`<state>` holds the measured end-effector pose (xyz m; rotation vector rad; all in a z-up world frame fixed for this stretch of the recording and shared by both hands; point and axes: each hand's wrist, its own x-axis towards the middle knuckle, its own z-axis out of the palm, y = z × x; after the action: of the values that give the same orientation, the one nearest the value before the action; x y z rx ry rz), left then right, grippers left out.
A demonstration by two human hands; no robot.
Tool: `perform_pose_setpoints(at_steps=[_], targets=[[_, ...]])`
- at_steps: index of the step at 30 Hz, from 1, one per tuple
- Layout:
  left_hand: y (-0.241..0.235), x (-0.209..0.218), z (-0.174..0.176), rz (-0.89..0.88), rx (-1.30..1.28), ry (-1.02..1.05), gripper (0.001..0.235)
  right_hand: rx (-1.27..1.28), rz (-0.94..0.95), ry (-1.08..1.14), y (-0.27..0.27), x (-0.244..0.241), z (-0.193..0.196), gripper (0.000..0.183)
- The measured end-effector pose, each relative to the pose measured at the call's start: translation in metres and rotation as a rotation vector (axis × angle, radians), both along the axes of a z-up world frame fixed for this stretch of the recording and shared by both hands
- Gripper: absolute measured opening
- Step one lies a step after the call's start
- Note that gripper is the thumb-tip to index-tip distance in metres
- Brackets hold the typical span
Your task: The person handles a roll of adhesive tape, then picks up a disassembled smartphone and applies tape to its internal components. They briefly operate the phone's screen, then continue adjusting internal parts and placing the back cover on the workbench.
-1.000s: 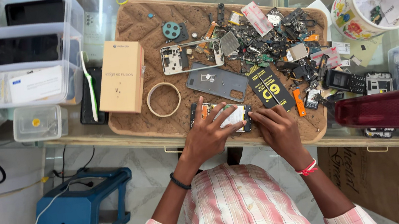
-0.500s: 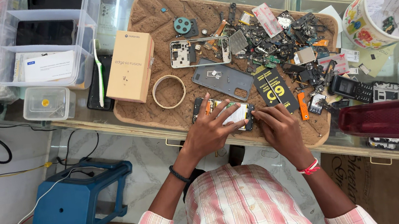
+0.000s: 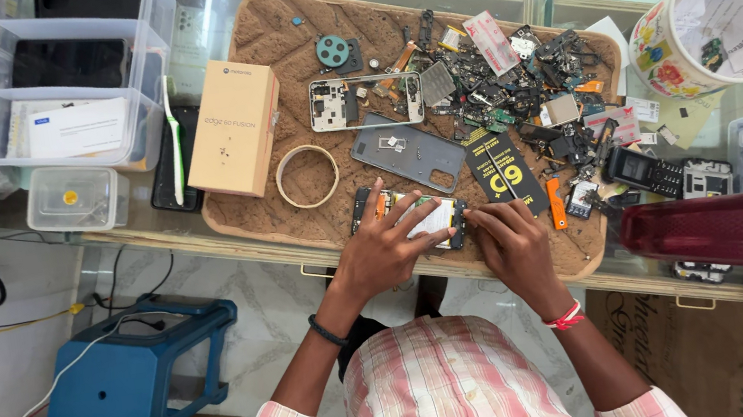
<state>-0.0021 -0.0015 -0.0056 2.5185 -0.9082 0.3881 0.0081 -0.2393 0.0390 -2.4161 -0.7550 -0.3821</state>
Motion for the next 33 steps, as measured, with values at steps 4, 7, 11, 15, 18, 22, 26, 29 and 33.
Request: perform_pose_setpoints(at_steps=[4, 7, 11, 15, 18, 22, 26, 29, 33], targets=[[-0.001, 0.001, 0.001, 0.003, -0.022, -0.011, 0.041, 0.019, -0.063, -0.081, 0.002, -0.002, 0.000, 0.027], [0.002, -0.001, -0.001, -0.016, -0.025, -0.010, 0.041, 0.030, -0.178, -0.148, 0.004, -0.013, -0.006, 0.029], [0.003, 0.002, -0.002, -0.042, -0.041, 0.025, 0.041, -0.004, -0.358, -0.227, 0.007, -0.014, -0.014, 0.029], [0.007, 0.005, 0.003, -0.042, -0.078, 0.028, 0.041, -0.045, -0.482, -0.249, 0.011, -0.016, -0.016, 0.024], [0.007, 0.005, 0.000, -0.071, -0.076, 0.056, 0.050, -0.073, -0.523, -0.276, 0.009, -0.019, -0.019, 0.024], [0.009, 0.002, -0.003, -0.086, -0.075, 0.067, 0.054, -0.058, -0.578, -0.269, 0.010, -0.023, -0.023, 0.022], [0.009, 0.005, -0.003, -0.098, -0.063, 0.064, 0.053, -0.052, -0.606, -0.260, 0.014, -0.021, -0.019, 0.020], [0.010, 0.004, -0.001, -0.102, -0.037, 0.066, 0.057, -0.038, -0.596, -0.265, 0.014, -0.020, -0.014, 0.019], [0.011, 0.005, 0.002, -0.117, -0.050, 0.084, 0.058, -0.022, -0.614, -0.247, 0.015, -0.019, -0.013, 0.019]])
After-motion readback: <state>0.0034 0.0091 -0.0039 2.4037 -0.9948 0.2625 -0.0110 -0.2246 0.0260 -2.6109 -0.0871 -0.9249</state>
